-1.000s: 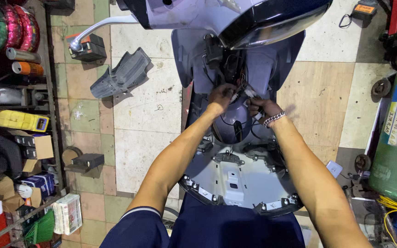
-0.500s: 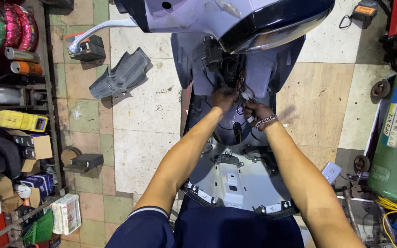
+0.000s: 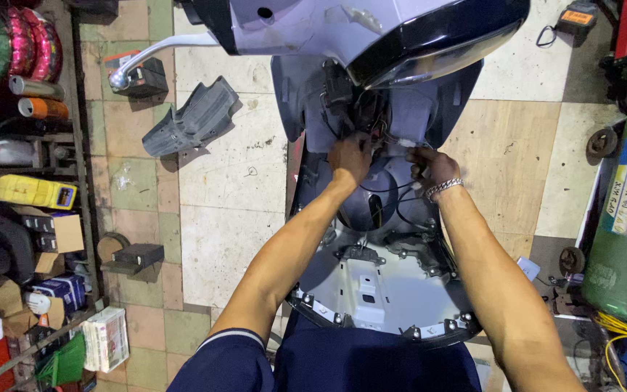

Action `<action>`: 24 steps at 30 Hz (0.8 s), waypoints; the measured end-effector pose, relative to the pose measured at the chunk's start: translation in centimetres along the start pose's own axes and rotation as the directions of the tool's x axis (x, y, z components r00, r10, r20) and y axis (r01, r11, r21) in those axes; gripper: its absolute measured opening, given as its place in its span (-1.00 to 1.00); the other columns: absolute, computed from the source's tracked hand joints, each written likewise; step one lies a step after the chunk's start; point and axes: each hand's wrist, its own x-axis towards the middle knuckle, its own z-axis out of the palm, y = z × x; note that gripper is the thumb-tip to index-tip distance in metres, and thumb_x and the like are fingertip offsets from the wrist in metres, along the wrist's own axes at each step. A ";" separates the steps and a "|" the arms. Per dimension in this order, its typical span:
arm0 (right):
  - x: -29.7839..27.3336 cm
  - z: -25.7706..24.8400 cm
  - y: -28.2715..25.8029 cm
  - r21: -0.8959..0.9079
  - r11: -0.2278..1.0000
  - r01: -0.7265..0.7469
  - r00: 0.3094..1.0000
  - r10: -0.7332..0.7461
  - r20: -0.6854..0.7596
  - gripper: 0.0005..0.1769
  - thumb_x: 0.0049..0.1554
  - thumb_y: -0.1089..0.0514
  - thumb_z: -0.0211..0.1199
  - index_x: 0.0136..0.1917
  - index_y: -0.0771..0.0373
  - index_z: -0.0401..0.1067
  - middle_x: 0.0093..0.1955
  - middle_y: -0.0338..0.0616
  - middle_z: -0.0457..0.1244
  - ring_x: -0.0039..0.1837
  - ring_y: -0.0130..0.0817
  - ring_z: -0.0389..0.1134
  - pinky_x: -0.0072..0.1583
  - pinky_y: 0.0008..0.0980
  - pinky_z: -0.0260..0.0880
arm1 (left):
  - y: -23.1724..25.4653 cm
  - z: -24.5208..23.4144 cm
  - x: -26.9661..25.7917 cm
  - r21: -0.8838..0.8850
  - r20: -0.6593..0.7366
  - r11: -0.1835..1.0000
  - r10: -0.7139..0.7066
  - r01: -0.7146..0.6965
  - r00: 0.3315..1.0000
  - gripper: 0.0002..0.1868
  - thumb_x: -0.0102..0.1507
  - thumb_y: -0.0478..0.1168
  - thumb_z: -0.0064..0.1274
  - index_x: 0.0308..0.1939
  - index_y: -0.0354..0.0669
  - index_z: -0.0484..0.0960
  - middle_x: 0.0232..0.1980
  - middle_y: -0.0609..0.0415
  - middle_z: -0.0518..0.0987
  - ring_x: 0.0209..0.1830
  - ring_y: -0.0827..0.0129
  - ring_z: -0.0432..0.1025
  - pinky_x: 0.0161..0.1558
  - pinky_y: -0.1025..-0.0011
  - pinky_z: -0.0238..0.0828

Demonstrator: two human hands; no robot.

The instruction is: The person removes screws from the under-seat storage compartment using a power drill, handles plastic fairings, and connects electrical wiring for the scooter front panel.

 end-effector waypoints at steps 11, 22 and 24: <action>-4.6 9.0 0.0 -0.882 0.282 0.378 0.798 -0.582 0.156 -0.65 0.22 -0.03 0.33 -0.04 0.34 0.63 -0.18 0.14 0.42 -0.10 -0.01 0.49 0.03 -0.17 0.46 | -0.3 2.0 1.3 -0.421 0.066 0.904 -0.050 0.074 0.997 -0.84 0.25 -0.25 0.20 -0.12 -0.20 0.73 -0.21 -0.07 0.75 -0.22 0.19 0.69 -0.14 0.32 0.57; -1.3 7.4 0.4 -0.850 0.445 0.283 0.853 -0.522 0.011 -0.56 -0.05 -0.11 0.46 -0.10 0.31 0.62 -0.23 0.08 0.44 -0.15 -0.16 0.53 -0.01 -0.29 0.52 | -5.8 7.0 0.1 -0.814 0.266 0.369 -0.449 0.448 0.853 -0.76 0.16 -0.47 0.07 -0.09 -0.25 0.60 -0.21 -0.03 0.68 -0.36 0.27 0.58 -0.30 0.34 0.57; -1.4 7.3 0.1 -0.908 0.227 0.353 0.806 -0.566 0.172 -0.58 -0.07 -0.10 0.48 -0.12 0.28 0.66 -0.17 0.10 0.43 -0.11 -0.09 0.51 0.03 -0.25 0.50 | -6.8 9.1 0.1 -0.806 0.200 0.397 -0.515 0.439 0.833 -0.78 0.15 -0.49 0.03 -0.14 -0.25 0.59 -0.22 -0.03 0.66 -0.36 0.27 0.56 -0.32 0.35 0.55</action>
